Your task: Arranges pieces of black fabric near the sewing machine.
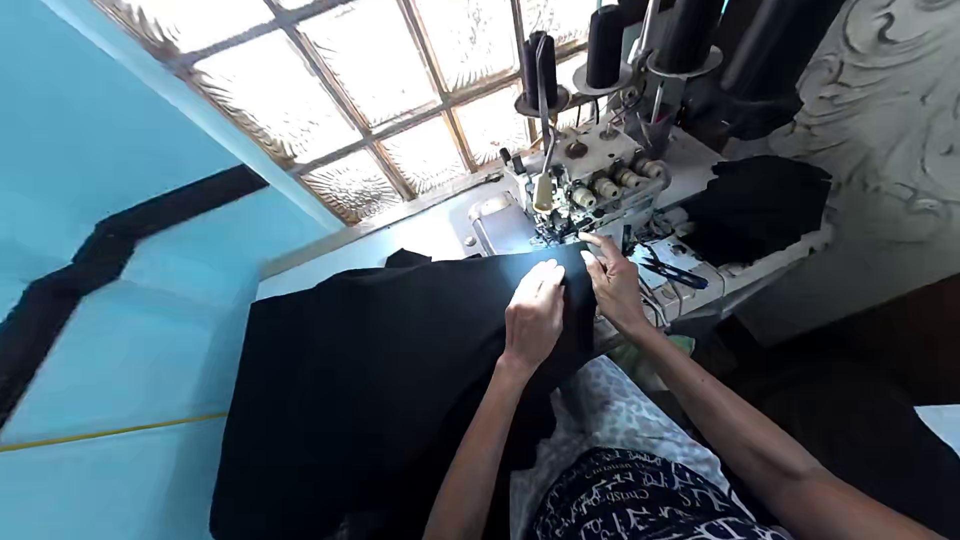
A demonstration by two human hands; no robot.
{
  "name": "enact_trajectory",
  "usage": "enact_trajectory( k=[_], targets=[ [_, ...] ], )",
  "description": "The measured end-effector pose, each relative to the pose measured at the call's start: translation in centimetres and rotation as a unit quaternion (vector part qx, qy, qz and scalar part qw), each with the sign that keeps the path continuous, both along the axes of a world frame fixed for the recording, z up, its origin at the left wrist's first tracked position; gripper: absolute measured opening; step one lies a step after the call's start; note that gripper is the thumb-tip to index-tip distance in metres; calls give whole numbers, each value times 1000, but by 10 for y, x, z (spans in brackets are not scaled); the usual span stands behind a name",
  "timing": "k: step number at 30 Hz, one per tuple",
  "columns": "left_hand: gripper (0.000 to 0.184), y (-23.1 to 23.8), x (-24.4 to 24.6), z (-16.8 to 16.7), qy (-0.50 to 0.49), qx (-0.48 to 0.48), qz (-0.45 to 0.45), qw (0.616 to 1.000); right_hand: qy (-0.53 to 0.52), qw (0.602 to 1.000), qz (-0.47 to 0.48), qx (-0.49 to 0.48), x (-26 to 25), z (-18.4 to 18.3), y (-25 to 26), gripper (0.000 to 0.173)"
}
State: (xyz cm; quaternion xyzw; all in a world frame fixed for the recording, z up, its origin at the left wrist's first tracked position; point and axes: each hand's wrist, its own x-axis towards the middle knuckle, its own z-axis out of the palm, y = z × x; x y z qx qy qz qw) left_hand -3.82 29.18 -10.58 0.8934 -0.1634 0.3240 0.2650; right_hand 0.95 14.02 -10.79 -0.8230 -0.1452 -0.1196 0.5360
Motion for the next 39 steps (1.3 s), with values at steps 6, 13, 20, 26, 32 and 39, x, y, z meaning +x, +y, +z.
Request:
enact_trajectory(
  k=[6, 13, 20, 26, 32, 39],
  targets=[
    [31, 17, 14, -13, 40, 56, 84, 994, 241, 962, 114, 62, -33, -18, -7, 65],
    [34, 22, 10, 15, 108, 69, 145, 981, 262, 940, 214, 39, -51, -26, -1, 29],
    [40, 10, 11, 16, 117, 117, 165, 972, 364, 833, 344, 236, -49, -16, -59, 15],
    [32, -7, -8, 2, 66, 74, 134, 986, 435, 808, 378, 121, -75, -48, -76, 5],
    [36, -3, -5, -7, 41, 95, 139, 985, 458, 807, 330, 176, -80, -51, -57, 7],
    [40, 4, 25, -10, 53, 74, 155, 984, 425, 838, 274, 206, -67, -46, -52, 12]
  ],
)
